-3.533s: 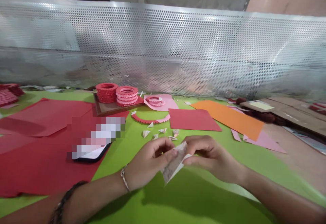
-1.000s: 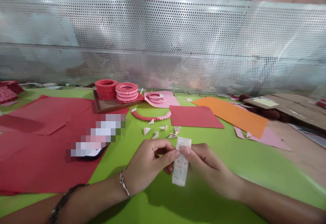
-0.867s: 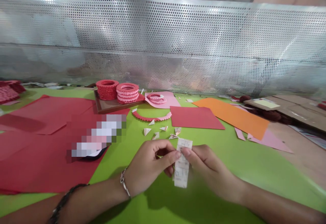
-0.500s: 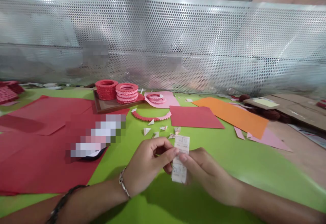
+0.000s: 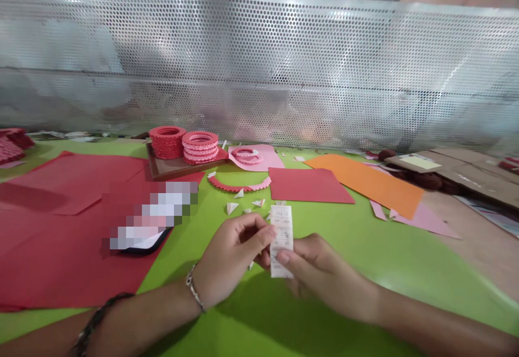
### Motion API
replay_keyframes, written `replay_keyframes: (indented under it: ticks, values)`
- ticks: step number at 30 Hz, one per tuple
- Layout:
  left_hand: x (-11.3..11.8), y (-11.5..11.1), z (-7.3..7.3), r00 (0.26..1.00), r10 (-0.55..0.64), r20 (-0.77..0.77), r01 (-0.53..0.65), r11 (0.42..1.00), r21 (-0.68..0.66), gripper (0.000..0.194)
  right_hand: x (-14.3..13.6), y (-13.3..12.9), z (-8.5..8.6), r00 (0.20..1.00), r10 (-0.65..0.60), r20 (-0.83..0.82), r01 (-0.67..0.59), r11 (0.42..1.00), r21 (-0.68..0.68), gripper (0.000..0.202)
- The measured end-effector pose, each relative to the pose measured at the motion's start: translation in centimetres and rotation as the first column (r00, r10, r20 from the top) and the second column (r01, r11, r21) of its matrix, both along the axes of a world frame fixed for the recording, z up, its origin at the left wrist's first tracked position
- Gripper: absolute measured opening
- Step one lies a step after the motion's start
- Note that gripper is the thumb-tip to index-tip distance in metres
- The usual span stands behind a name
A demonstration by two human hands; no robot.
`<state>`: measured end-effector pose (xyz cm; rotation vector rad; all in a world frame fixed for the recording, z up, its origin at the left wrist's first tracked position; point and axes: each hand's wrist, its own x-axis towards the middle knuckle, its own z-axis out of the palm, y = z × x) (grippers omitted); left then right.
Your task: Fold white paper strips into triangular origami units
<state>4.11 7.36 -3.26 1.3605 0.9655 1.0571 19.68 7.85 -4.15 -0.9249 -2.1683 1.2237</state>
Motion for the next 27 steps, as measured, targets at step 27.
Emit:
replay_keyframes:
  ticks: [27]
  values:
    - [-0.4, 0.5, 0.0, 0.996, 0.015, 0.082, -0.015, 1.0, 0.002, 0.029, 1.0, 0.5, 2.0, 0.987, -0.078, -0.143, 0.145, 0.816, 0.559, 0.013]
